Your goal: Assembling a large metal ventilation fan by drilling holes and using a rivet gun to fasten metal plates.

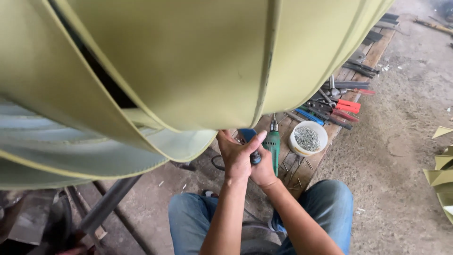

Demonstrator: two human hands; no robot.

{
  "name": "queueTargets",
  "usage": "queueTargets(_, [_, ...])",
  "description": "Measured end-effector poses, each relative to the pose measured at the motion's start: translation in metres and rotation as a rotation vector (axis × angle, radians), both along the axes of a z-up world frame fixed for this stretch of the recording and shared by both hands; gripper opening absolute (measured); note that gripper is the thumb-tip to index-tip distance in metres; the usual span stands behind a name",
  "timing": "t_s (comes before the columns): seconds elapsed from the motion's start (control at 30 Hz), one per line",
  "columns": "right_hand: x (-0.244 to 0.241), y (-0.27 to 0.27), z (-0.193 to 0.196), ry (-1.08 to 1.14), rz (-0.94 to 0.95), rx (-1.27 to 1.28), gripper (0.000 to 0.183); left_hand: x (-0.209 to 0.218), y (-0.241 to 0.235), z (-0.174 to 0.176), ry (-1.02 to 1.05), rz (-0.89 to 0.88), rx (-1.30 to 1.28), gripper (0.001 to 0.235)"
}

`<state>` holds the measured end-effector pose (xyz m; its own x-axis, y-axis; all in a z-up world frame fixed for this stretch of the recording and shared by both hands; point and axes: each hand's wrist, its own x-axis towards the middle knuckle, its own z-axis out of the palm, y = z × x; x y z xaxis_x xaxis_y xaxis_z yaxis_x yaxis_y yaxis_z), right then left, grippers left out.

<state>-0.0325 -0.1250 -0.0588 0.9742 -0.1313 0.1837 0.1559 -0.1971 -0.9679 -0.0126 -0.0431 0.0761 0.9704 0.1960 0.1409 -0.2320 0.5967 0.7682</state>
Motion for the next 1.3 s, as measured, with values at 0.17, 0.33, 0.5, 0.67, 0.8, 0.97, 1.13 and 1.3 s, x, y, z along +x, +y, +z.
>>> queueTargets(0.17, [-0.040, -0.020, 0.091, 0.184, 0.077, -0.332, 0.073, -0.001, 0.001, 0.003, -0.028, -0.015, 0.043, 0.103])
queueTargets(0.33, [-0.025, -0.014, 0.028, 0.121, 0.207, 0.049, 0.078, -0.002, 0.003, 0.000, -0.040, -0.024, 0.048, 0.103])
queueTargets(0.5, [-0.007, 0.007, -0.004, -0.022, 0.153, 0.093, 0.064, -0.003, 0.009, -0.004, -0.025, 0.044, 0.211, 0.104])
queueTargets(0.67, [-0.026, -0.009, 0.039, 0.133, 0.034, -0.187, 0.053, -0.005, 0.006, 0.012, -0.012, -0.068, -0.021, 0.102])
queueTargets(0.8, [-0.044, -0.019, 0.075, 0.256, 0.076, -0.296, 0.077, -0.004, 0.006, 0.004, -0.136, 0.024, 0.203, 0.095])
queueTargets(0.97, [-0.012, -0.012, -0.012, 0.137, 0.251, 0.163, 0.058, 0.003, 0.010, 0.007, 0.016, -0.068, 0.128, 0.091])
queueTargets(1.13, [0.002, 0.006, 0.003, -0.039, 0.161, 0.134, 0.056, 0.006, 0.007, -0.009, -0.050, 0.008, 0.170, 0.090])
queueTargets(1.3, [0.002, 0.004, -0.007, -0.067, 0.041, 0.055, 0.052, 0.003, 0.004, -0.012, 0.025, 0.050, 0.253, 0.097])
